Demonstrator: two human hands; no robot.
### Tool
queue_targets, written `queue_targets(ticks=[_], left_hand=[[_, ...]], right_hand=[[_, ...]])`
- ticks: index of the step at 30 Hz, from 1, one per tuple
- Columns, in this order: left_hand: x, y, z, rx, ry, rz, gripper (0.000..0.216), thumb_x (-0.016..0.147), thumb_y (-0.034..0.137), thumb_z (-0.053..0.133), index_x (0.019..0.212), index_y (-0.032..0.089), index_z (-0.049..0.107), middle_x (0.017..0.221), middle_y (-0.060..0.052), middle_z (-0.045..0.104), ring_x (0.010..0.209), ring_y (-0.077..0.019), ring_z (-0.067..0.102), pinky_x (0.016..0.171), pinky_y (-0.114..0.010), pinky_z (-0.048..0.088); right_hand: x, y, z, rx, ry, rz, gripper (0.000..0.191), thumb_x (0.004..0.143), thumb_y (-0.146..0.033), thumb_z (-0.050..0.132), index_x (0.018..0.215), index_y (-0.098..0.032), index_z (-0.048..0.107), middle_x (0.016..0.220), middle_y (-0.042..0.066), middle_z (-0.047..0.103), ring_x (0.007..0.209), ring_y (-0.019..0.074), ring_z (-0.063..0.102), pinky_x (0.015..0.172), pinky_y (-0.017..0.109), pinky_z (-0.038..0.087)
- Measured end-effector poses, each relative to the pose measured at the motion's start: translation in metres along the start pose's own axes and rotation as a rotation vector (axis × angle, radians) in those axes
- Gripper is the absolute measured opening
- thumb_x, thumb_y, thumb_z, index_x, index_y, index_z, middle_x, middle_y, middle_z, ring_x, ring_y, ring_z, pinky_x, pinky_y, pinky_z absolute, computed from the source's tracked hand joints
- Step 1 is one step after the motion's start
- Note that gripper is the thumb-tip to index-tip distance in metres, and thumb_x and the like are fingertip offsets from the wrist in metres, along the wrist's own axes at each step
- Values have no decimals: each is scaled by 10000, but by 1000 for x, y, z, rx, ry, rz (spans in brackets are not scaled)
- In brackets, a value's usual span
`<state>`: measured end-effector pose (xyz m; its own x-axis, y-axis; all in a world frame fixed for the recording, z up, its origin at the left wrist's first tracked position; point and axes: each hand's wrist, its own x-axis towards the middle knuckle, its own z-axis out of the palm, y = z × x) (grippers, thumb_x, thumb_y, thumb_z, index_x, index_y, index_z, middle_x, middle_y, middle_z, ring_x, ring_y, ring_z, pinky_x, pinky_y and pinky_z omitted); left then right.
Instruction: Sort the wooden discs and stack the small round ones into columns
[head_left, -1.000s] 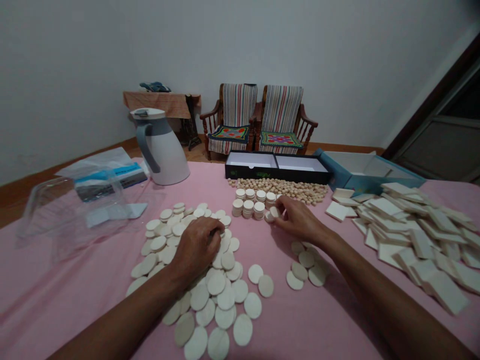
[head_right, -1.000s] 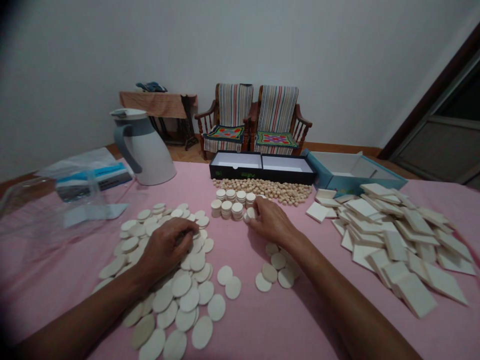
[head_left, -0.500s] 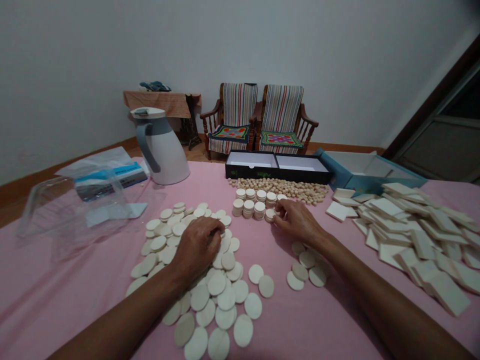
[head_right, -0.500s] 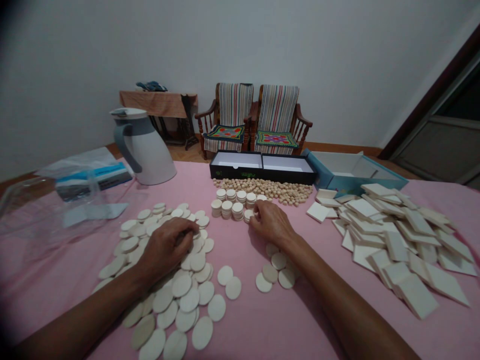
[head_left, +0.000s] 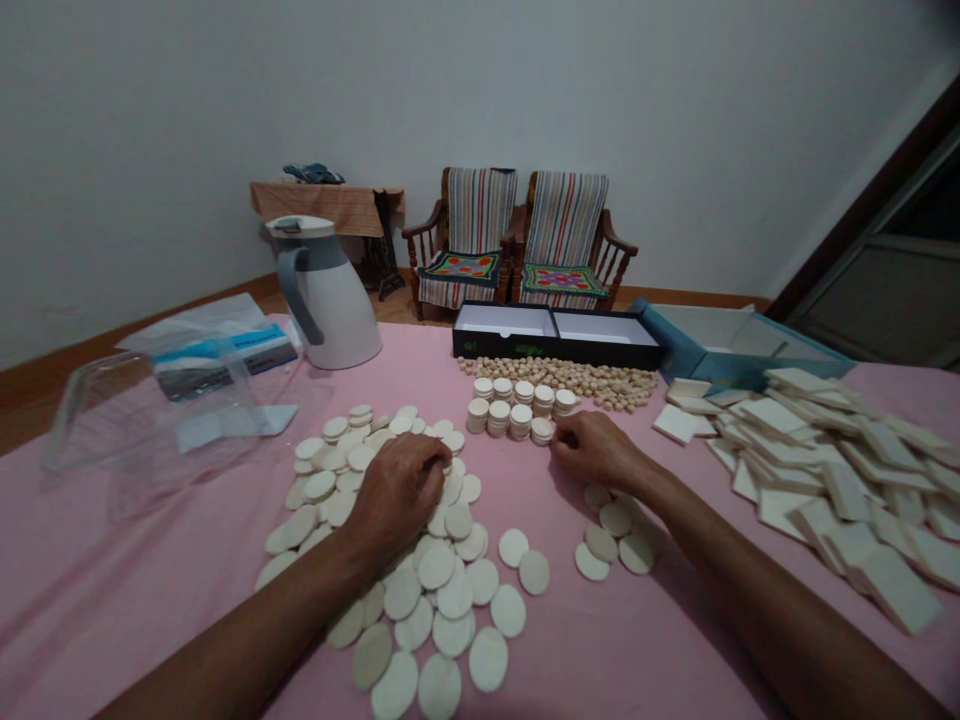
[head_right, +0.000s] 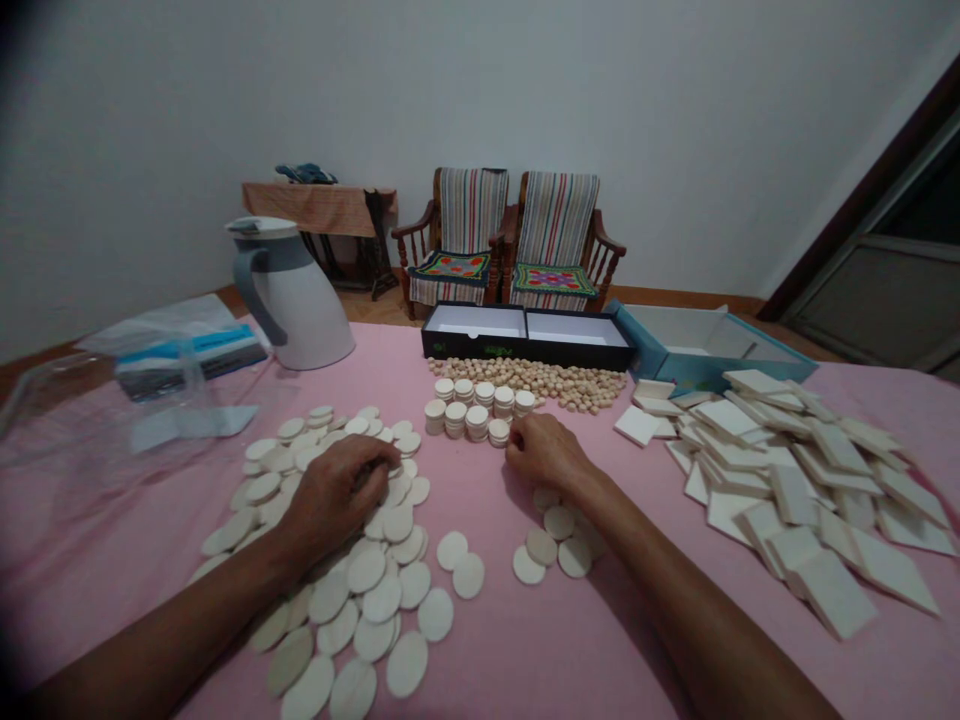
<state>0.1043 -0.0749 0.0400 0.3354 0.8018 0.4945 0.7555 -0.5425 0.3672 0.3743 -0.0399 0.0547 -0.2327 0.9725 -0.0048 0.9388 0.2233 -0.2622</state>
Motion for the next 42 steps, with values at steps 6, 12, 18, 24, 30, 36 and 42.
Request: queue_targets(ticks=[6, 12, 18, 24, 30, 36, 42], left_hand=[[0, -1, 1, 6, -2, 2, 182, 753, 93, 473, 791, 183, 627, 784, -42, 662, 761, -196, 588, 719, -332, 464], [0, 0, 1, 11, 3, -3, 183, 755, 101, 464, 787, 178, 627, 776, -41, 663, 752, -196, 587, 718, -332, 462], [1, 0, 1, 17, 18, 6, 178, 765, 122, 461, 793, 176, 627, 777, -40, 667, 733, -193, 593, 697, -325, 464], [0, -2, 2, -3, 14, -12, 180, 763, 119, 459, 800, 172, 627, 782, -44, 662, 751, -195, 594, 709, -333, 465], [-2, -4, 4, 58, 2, 63, 164, 779, 110, 462, 811, 167, 612, 779, -47, 650, 766, -211, 576, 742, -370, 443], [-3, 1, 3, 64, -31, 147, 146, 802, 106, 471, 827, 160, 604, 768, -50, 623, 771, -208, 552, 750, -365, 426], [-4, 1, 4, 18, -42, 150, 160, 816, 100, 470, 860, 160, 612, 819, -58, 640, 802, -203, 558, 763, -357, 428]], right_hand=[[-13, 29, -28, -35, -129, -12, 120, 681, -117, 531, 697, -173, 636, 713, 41, 644, 646, 152, 546, 554, 246, 318], [-42, 54, -34, -73, -258, -40, 252, 664, -74, 555, 875, -191, 627, 853, 54, 643, 747, 176, 562, 612, 255, 366], [-42, 46, -15, 48, -168, -120, 280, 675, -62, 543, 927, -175, 591, 913, 66, 596, 769, 165, 542, 653, 251, 393], [-29, 37, -3, 106, -48, -125, 285, 713, -95, 551, 990, -161, 577, 952, 82, 561, 749, 153, 542, 662, 255, 405], [-30, 34, 2, 99, -30, -94, 211, 701, -125, 562, 907, -167, 581, 876, 65, 561, 715, 158, 517, 636, 263, 389], [-17, 17, -4, 159, 149, -170, 176, 730, -179, 568, 906, -172, 556, 886, 60, 554, 787, 174, 511, 681, 270, 380], [6, 3, 1, 174, 225, -213, 165, 721, -162, 562, 883, -176, 536, 856, 42, 553, 769, 162, 498, 664, 259, 361]])
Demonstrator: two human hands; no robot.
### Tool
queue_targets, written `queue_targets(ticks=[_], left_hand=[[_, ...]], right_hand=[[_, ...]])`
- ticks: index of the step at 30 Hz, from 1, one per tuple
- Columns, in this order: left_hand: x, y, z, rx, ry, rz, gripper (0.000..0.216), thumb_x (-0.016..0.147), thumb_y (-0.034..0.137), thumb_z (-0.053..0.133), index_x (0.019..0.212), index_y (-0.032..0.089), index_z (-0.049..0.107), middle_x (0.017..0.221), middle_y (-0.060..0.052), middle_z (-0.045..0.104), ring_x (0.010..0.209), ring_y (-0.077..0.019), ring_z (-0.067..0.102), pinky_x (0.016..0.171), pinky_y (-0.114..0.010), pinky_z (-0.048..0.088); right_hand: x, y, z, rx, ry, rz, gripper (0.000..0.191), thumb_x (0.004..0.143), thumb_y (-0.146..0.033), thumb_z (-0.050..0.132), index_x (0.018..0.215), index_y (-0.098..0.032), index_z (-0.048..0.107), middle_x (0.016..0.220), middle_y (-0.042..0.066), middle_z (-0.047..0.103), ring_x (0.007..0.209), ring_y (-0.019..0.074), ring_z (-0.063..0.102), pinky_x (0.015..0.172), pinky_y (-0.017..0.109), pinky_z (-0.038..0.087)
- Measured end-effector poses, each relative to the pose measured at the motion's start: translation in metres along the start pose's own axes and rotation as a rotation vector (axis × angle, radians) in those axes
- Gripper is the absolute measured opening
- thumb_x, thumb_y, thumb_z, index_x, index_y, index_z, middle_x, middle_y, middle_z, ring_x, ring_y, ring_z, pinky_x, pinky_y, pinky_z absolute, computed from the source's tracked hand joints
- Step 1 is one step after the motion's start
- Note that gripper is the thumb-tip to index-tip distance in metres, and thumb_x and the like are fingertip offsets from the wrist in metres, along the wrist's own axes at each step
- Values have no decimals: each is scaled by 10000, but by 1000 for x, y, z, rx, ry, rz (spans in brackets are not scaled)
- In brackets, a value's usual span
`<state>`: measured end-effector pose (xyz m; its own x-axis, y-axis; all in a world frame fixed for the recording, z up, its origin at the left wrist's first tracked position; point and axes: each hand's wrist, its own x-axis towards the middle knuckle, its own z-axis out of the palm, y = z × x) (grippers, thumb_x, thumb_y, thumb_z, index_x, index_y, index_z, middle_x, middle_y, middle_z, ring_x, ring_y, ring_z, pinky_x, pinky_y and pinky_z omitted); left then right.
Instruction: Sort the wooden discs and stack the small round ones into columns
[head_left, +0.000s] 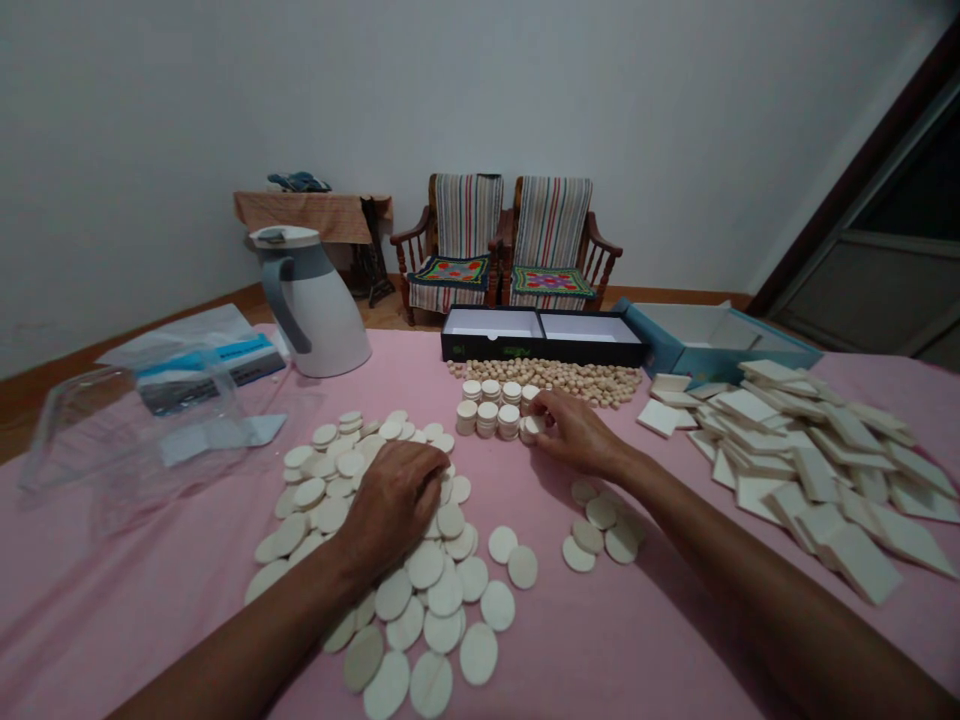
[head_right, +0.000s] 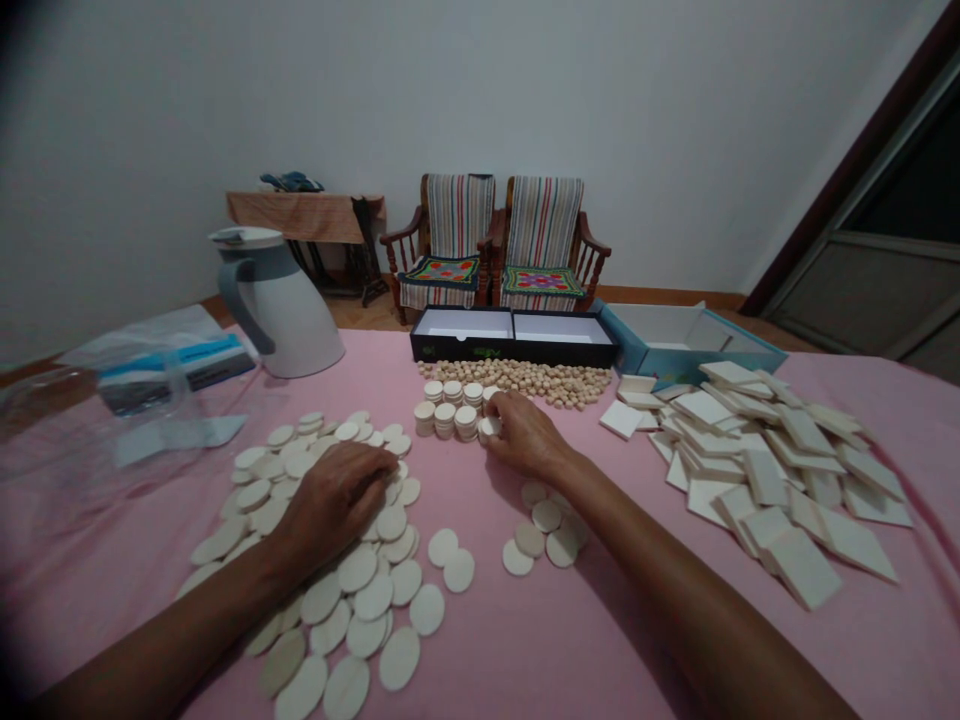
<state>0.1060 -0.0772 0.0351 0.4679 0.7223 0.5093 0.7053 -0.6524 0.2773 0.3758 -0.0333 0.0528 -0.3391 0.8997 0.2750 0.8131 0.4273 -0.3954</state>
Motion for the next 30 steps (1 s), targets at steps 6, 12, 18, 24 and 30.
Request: queue_targets(ticks=[6, 12, 18, 24, 30], left_hand=[[0, -2, 0, -11, -6, -18, 165, 798, 88, 478, 861, 167, 608, 820, -53, 641, 801, -200, 561, 768, -355, 426], [0, -1, -1, -12, -7, -20, 161, 795, 96, 473, 852, 169, 605, 810, -49, 640, 800, -203, 564, 763, -358, 434], [1, -2, 1, -6, 7, -19, 163, 804, 101, 471, 866, 169, 605, 826, -50, 646, 804, -201, 571, 763, -361, 442], [0, -3, 1, -9, 10, -33, 164, 802, 105, 466, 850, 171, 608, 826, -51, 653, 797, -199, 577, 759, -365, 452], [1, -3, 0, 3, 17, -25, 169, 799, 109, 462, 851, 172, 610, 815, -52, 659, 779, -198, 580, 740, -368, 460]], right_hand=[[4, 1, 2, 16, 16, -2, 192, 709, -134, 562, 896, -176, 553, 858, 39, 563, 774, 161, 504, 671, 259, 370], [-20, -1, -27, -20, -183, 84, 115, 740, -133, 521, 834, -173, 575, 830, 48, 608, 715, 150, 535, 627, 252, 364], [-47, -5, -44, -164, -554, 178, 160, 701, -224, 613, 857, -193, 599, 841, 56, 628, 736, 173, 546, 591, 254, 333], [-52, -12, -33, -109, -517, 111, 241, 678, -161, 578, 917, -187, 576, 946, 69, 594, 827, 181, 544, 682, 266, 360], [-47, -12, -13, -71, -298, 138, 244, 689, -106, 540, 922, -176, 551, 927, 72, 550, 779, 168, 529, 665, 267, 358]])
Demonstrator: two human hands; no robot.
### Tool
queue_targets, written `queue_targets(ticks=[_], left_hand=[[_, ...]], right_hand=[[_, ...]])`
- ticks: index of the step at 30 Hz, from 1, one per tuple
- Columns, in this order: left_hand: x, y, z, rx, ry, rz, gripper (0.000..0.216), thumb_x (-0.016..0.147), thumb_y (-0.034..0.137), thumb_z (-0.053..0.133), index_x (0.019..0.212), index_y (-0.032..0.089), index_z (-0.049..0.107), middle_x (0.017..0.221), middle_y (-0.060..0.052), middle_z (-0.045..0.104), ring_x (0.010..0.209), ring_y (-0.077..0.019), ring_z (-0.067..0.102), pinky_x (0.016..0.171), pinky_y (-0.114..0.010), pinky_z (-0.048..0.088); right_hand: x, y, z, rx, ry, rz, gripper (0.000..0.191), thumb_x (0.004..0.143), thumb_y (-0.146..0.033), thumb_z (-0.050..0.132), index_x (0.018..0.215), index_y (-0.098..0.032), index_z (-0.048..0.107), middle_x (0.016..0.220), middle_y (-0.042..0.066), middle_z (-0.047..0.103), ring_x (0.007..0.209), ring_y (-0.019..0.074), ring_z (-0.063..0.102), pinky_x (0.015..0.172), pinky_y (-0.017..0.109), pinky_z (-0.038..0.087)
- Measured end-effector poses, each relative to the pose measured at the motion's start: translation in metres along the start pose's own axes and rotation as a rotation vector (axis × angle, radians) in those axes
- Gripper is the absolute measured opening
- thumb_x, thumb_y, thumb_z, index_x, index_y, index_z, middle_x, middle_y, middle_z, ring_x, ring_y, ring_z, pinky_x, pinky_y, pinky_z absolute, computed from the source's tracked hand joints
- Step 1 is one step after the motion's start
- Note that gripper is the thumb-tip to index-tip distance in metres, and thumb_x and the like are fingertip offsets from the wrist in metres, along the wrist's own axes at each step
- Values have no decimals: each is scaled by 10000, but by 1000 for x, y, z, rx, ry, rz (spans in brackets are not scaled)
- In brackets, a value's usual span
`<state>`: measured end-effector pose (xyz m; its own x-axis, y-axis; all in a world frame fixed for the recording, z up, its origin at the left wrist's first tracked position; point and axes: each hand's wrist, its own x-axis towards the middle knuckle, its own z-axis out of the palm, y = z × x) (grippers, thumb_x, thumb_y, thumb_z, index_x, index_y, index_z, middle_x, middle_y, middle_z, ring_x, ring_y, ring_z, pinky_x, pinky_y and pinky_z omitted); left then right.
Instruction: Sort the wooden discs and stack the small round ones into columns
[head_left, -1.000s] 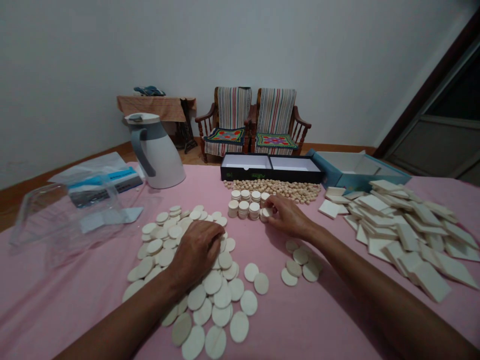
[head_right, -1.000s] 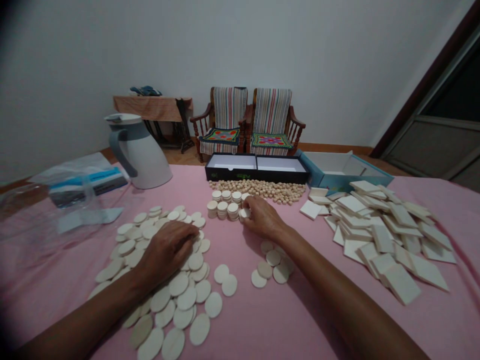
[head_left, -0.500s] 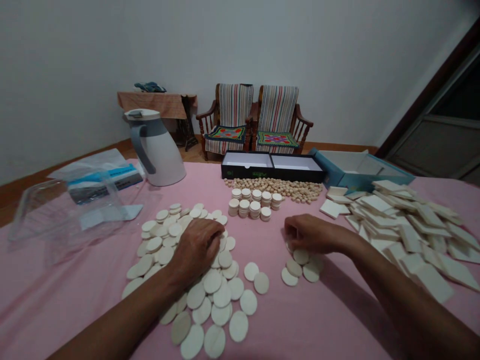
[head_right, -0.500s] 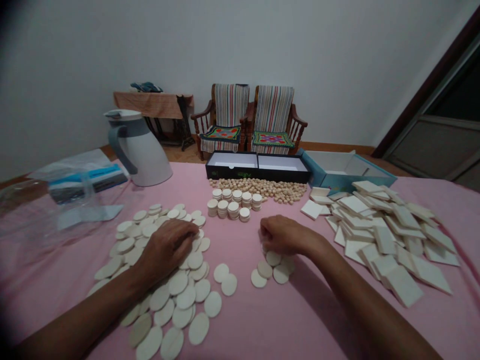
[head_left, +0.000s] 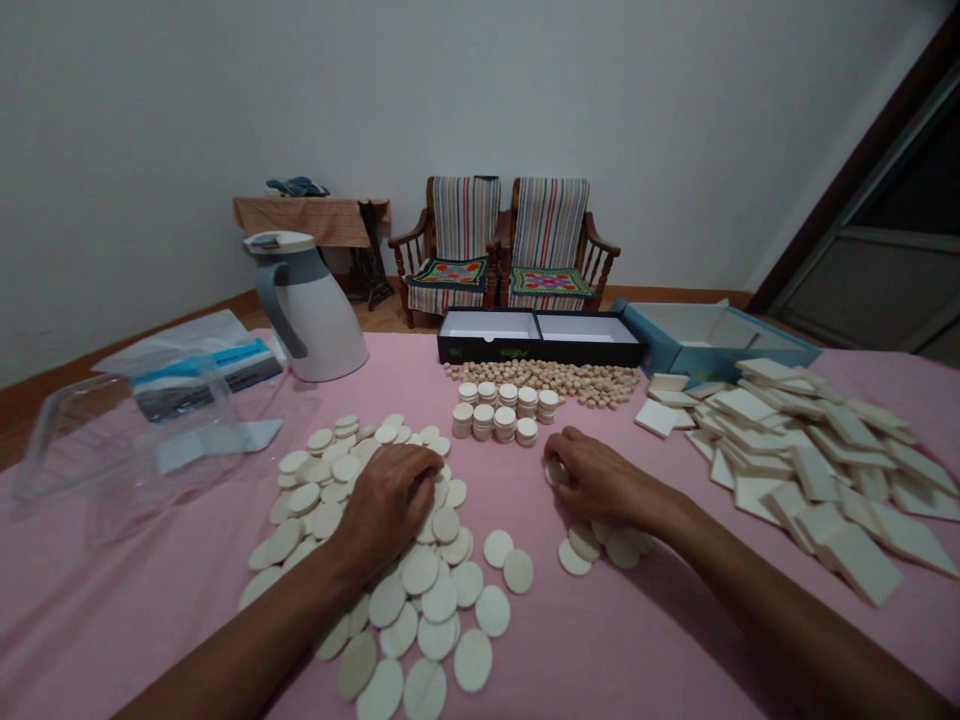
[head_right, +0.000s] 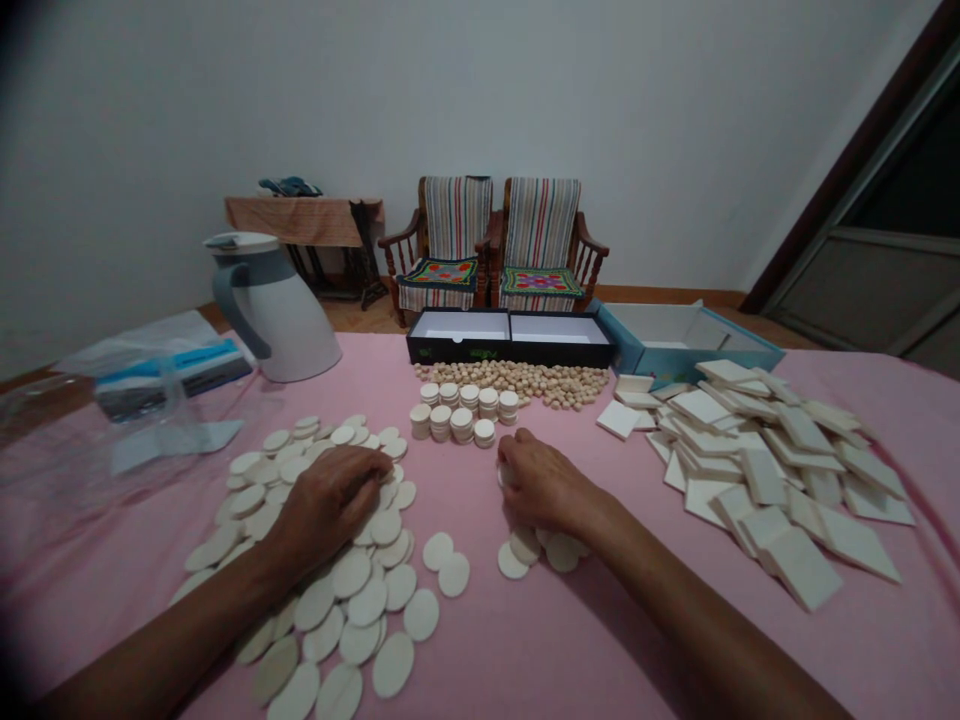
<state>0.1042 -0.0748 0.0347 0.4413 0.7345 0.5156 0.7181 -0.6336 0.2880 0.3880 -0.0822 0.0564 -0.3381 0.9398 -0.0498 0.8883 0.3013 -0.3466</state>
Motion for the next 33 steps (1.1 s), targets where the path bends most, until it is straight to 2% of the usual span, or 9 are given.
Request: queue_targets(ticks=[7, 12, 16, 22, 27, 30, 33], left_hand=[[1, 1, -1, 2, -4, -1, 174, 795, 101, 463, 848, 173, 612, 810, -48, 657, 779, -199, 581, 740, -368, 460], [0, 1, -1, 0, -12, -2, 168, 793, 97, 463, 842, 168, 607, 802, -47, 649, 779, -198, 573, 738, -360, 451], [0, 1, -1, 0, -12, -10, 173, 791, 91, 462, 836, 173, 607, 802, -44, 647, 777, -195, 574, 739, -352, 446], [1, 2, -2, 0, 2, -2, 169, 788, 93, 467, 827, 173, 610, 801, -50, 656, 773, -198, 586, 733, -352, 455], [1, 3, -2, -3, 5, -2, 168, 786, 95, 470, 828, 175, 612, 813, -51, 663, 778, -201, 592, 735, -360, 462], [1, 3, -2, -2, 18, 12, 176, 782, 93, 469, 832, 176, 615, 813, -52, 666, 775, -199, 595, 730, -356, 467], [2, 2, -2, 5, 20, 16, 178, 777, 89, 468, 828, 175, 615, 806, -52, 667, 773, -200, 596, 731, -356, 468]], right_hand=[[5, 7, 3, 65, -4, -39, 247, 681, -55, 548, 891, -183, 564, 878, 43, 547, 753, 152, 510, 656, 254, 357], [16, 2, -8, 107, 182, -91, 180, 722, -161, 580, 896, -179, 539, 886, 51, 539, 764, 165, 494, 655, 263, 363], [37, 2, -12, 76, 316, -131, 161, 715, -157, 563, 868, -182, 518, 887, 48, 540, 783, 168, 486, 669, 265, 352], [54, 3, -5, 30, 310, -129, 152, 709, -140, 557, 855, -177, 532, 852, 46, 542, 773, 170, 482, 659, 260, 341], [41, 7, -13, 58, 368, -134, 155, 730, -123, 526, 879, -164, 544, 894, 61, 557, 764, 163, 512, 684, 272, 375], [20, 13, -25, 78, 271, -66, 178, 754, -153, 526, 929, -166, 557, 907, 59, 583, 708, 148, 537, 652, 270, 391], [-10, 22, -37, 41, 1, -11, 197, 744, -218, 581, 938, -183, 585, 892, 63, 609, 743, 175, 558, 644, 281, 396]])
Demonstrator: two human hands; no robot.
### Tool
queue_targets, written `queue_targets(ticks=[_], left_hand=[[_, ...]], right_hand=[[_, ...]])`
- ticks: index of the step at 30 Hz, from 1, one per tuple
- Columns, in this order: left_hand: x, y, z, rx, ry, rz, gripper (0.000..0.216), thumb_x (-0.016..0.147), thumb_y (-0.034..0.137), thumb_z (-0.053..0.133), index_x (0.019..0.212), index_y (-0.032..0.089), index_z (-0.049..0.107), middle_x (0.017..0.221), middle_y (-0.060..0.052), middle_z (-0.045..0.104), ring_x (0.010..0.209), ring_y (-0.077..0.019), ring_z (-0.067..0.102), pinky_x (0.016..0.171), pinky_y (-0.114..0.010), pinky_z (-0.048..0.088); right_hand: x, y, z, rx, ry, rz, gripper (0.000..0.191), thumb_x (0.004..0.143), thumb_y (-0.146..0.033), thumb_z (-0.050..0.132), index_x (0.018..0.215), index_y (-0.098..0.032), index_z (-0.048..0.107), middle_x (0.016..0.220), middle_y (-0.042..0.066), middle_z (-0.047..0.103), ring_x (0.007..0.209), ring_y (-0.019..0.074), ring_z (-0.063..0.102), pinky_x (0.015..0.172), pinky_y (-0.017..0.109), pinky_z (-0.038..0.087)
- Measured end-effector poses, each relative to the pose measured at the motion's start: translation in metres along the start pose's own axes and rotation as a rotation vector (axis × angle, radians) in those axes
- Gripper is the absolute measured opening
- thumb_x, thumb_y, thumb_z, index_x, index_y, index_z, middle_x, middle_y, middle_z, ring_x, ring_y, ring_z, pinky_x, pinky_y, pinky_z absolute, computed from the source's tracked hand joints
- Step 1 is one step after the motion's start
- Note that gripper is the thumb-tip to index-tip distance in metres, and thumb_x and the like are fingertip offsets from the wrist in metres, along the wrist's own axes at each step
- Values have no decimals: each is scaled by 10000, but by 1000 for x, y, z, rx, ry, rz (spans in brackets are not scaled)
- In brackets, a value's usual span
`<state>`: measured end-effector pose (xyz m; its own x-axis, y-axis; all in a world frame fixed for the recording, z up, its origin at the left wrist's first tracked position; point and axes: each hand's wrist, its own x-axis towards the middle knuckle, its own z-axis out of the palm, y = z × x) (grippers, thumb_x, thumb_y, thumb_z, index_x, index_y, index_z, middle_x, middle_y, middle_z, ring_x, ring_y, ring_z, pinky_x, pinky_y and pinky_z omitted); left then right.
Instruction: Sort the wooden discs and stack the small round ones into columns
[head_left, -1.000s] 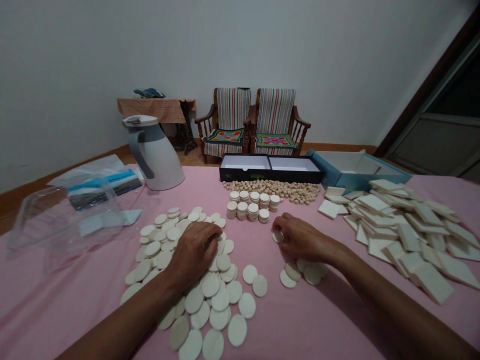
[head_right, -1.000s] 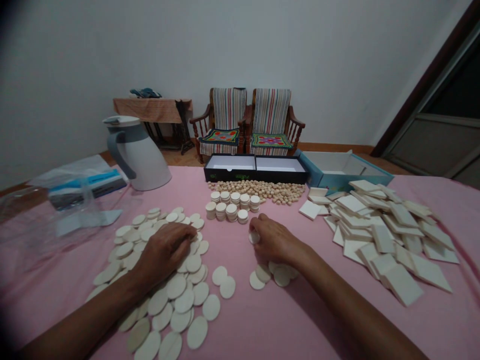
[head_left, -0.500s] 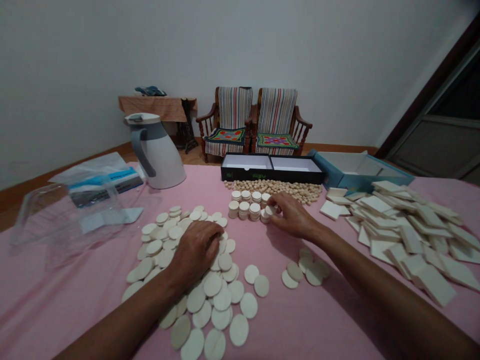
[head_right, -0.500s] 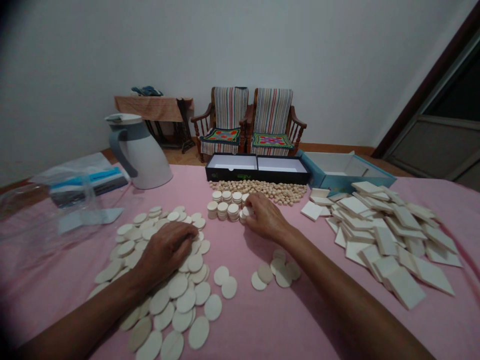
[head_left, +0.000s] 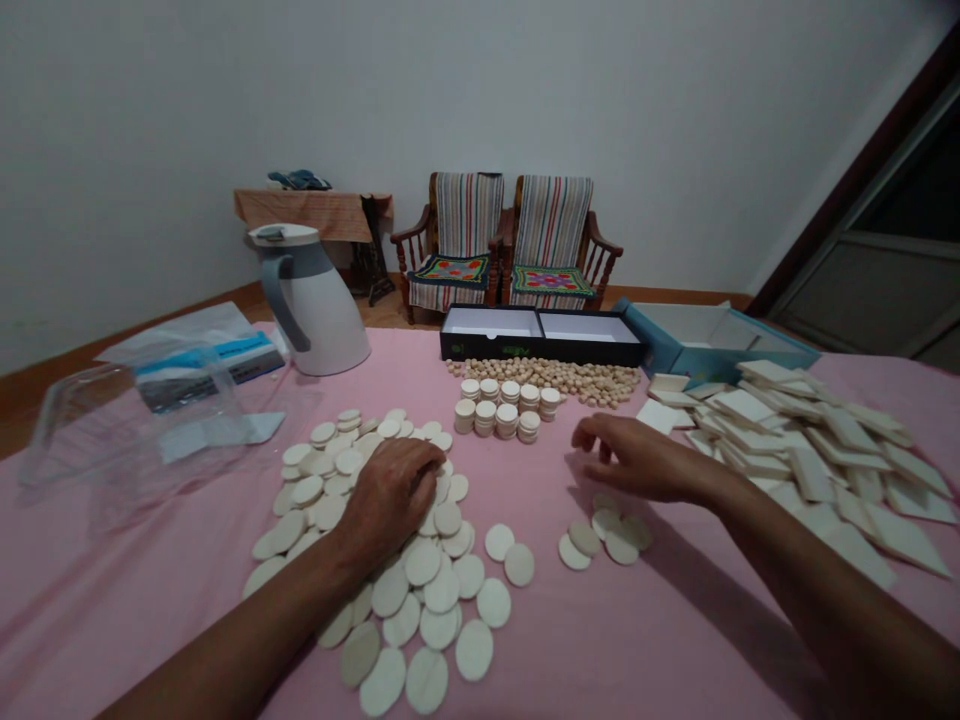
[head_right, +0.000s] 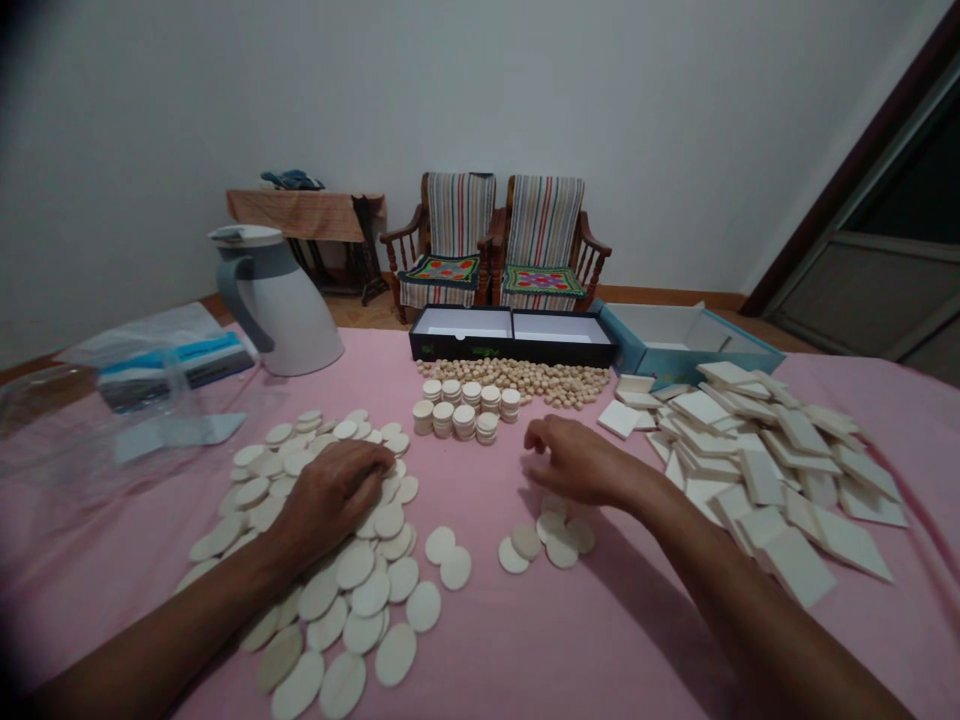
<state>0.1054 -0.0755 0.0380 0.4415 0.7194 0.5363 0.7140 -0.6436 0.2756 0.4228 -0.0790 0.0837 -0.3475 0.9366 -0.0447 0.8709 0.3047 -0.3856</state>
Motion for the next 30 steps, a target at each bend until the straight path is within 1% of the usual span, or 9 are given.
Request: queue_targets(ticks=[2, 4, 8, 15, 18, 21, 23, 26, 30], left_hand=[[0, 0, 0, 0, -6, -7, 180, 777, 87, 467, 832, 174, 615, 807, -52, 666, 776, -202, 594, 734, -357, 468], [0, 0, 1, -1, -10, -12, 176, 780, 91, 468, 833, 174, 614, 804, -52, 664, 777, -204, 593, 736, -357, 468], [0, -1, 3, 4, -11, -9, 176, 778, 103, 474, 847, 173, 620, 813, -53, 671, 781, -205, 604, 743, -358, 468], [0, -1, 2, 17, 1, -2, 173, 788, 115, 468, 844, 175, 621, 799, -52, 672, 762, -196, 603, 724, -344, 471], [1, 0, 1, 16, -2, -10, 170, 787, 108, 469, 841, 178, 615, 805, -50, 668, 772, -199, 599, 730, -350, 470], [1, 0, 1, 5, 0, -13, 168, 783, 101, 469, 833, 179, 609, 810, -48, 670, 779, -197, 598, 739, -352, 468], [0, 0, 1, 5, -4, -18, 168, 780, 101, 470, 832, 178, 609, 805, -47, 667, 769, -194, 595, 736, -349, 466], [0, -1, 1, 11, -12, -23, 172, 778, 99, 471, 837, 176, 613, 799, -47, 661, 766, -195, 590, 732, -351, 464], [-1, -2, 1, 2, -22, -27, 176, 783, 95, 471, 851, 170, 615, 820, -51, 659, 791, -202, 590, 745, -360, 463]], right_hand=[[-22, 5, -4, -21, -146, 28, 320, 676, -242, 661, 986, -207, 590, 965, 67, 607, 770, 184, 563, 652, 286, 400], [-40, 7, -4, -35, -223, 59, 403, 627, -218, 684, 1017, -227, 583, 997, 63, 592, 796, 192, 568, 660, 288, 403], [-55, 3, 7, -30, -210, 93, 451, 608, -142, 632, 1046, -223, 558, 994, 67, 563, 828, 202, 566, 685, 298, 403], [-27, -23, 35, 103, -93, -35, 376, 688, -119, 571, 1056, -187, 532, 969, 73, 549, 822, 184, 531, 712, 297, 405], [-11, -38, 38, 150, -64, -82, 377, 691, -89, 573, 1059, -167, 536, 979, 79, 548, 789, 168, 526, 678, 281, 407], [1, -46, 34, 160, -31, -113, 295, 700, -57, 545, 976, -158, 551, 935, 71, 568, 738, 148, 522, 632, 260, 389], [6, -46, 31, 116, -11, -108, 209, 712, -68, 531, 896, -165, 551, 859, 54, 581, 706, 146, 512, 602, 254, 365], [8, -45, 31, 14, -58, -46, 142, 700, -129, 570, 829, -177, 540, 800, 46, 586, 694, 158, 506, 577, 256, 329], [8, -50, 43, -90, -88, 40, 206, 696, -266, 649, 826, -174, 517, 869, 81, 585, 709, 175, 506, 585, 275, 310]])
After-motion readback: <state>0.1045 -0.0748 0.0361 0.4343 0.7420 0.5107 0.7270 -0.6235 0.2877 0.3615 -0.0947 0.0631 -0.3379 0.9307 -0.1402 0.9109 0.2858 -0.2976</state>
